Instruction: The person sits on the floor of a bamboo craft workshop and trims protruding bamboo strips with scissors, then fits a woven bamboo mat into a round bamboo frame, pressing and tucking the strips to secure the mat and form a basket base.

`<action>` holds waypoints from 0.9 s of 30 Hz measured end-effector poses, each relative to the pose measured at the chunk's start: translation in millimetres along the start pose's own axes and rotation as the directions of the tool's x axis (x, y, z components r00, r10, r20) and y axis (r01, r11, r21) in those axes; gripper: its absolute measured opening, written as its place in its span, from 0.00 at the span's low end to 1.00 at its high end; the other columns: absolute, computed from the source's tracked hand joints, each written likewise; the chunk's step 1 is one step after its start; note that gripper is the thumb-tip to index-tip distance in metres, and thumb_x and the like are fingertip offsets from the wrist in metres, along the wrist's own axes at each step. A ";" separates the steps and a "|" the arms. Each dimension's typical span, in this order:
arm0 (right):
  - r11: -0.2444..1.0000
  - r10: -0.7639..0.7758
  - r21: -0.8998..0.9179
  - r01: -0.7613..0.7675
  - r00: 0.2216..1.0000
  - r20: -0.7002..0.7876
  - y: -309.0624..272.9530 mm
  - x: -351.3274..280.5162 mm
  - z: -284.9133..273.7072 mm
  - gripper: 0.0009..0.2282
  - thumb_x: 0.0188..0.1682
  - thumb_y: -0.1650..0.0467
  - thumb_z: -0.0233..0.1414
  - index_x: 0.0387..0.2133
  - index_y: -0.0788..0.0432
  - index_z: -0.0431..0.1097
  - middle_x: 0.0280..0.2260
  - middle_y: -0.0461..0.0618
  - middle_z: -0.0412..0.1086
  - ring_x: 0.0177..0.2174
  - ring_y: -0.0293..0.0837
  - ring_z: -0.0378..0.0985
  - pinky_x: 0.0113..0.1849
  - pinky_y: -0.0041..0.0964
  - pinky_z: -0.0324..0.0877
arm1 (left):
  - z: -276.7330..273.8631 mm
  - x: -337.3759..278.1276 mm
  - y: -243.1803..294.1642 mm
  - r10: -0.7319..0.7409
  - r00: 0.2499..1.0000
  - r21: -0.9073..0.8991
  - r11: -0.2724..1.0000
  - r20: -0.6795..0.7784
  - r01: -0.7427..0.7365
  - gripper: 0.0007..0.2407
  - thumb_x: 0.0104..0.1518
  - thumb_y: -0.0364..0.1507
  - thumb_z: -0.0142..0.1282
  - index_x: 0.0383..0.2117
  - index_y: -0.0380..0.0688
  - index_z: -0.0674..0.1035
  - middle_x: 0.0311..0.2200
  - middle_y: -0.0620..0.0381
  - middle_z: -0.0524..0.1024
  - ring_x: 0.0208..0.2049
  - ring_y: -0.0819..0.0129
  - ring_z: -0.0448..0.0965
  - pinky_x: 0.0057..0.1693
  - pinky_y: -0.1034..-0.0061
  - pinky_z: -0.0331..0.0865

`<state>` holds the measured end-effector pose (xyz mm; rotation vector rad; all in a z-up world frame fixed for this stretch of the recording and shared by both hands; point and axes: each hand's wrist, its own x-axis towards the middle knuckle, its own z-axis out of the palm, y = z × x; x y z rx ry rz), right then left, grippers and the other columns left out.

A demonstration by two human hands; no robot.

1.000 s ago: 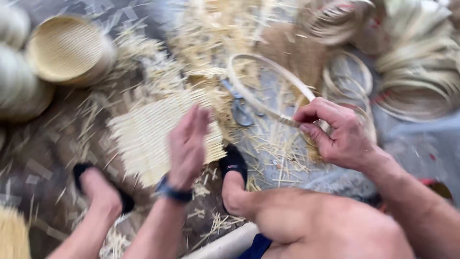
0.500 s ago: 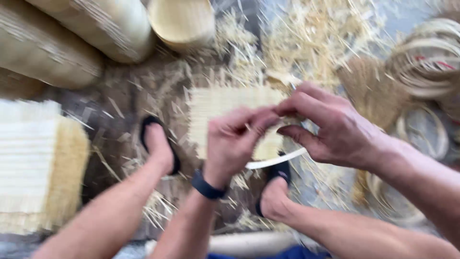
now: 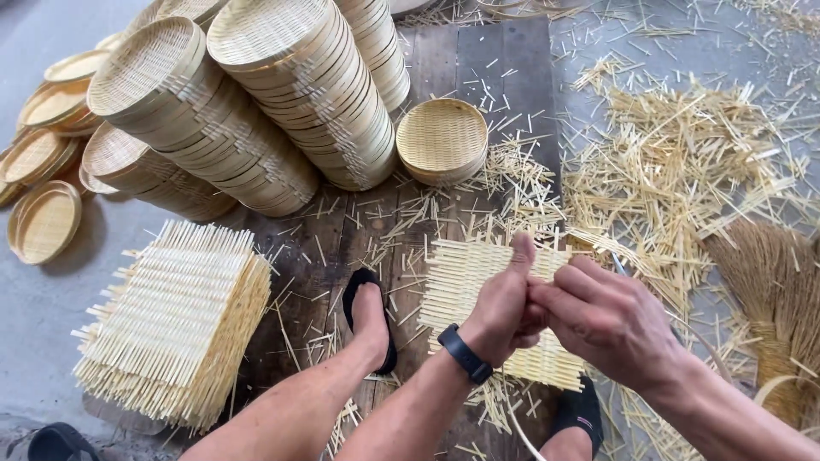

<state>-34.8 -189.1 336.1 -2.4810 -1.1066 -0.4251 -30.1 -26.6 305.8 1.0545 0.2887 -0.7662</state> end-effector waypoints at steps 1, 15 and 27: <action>1.000 0.005 0.000 -0.005 1.000 -0.001 10.3 -1.5 11.5 0.07 0.37 0.72 0.62 0.29 0.60 0.78 0.21 0.44 0.69 0.23 0.39 0.70 0.24 0.35 0.71 | -4.8 6.5 -1.3 -0.004 1.000 0.002 1.000 0.002 0.004 0.30 0.56 0.66 0.30 0.10 0.57 0.60 0.09 0.71 0.55 0.09 0.80 0.50 0.18 0.82 0.46; -0.369 0.775 0.924 -0.101 0.516 0.366 60.9 -52.9 17.0 0.18 0.56 0.58 0.49 0.29 0.61 0.74 0.17 0.41 0.60 0.20 0.36 0.65 0.22 0.28 0.65 | -82.5 31.0 14.0 0.382 0.922 -0.520 0.776 -0.062 -0.357 0.12 0.62 0.37 0.51 0.28 0.42 0.77 0.16 0.64 0.70 0.17 0.77 0.66 0.25 0.83 0.61; -0.265 0.825 0.887 -0.378 0.387 0.411 67.4 -61.5 42.9 0.14 0.54 0.63 0.51 0.49 0.53 0.76 0.18 0.39 0.63 0.16 0.31 0.62 0.17 0.23 0.58 | -95.1 59.0 -13.3 0.151 0.986 -0.479 0.862 -0.066 -0.164 0.11 0.63 0.34 0.55 0.25 0.43 0.73 0.13 0.68 0.63 0.14 0.81 0.58 0.20 0.85 0.51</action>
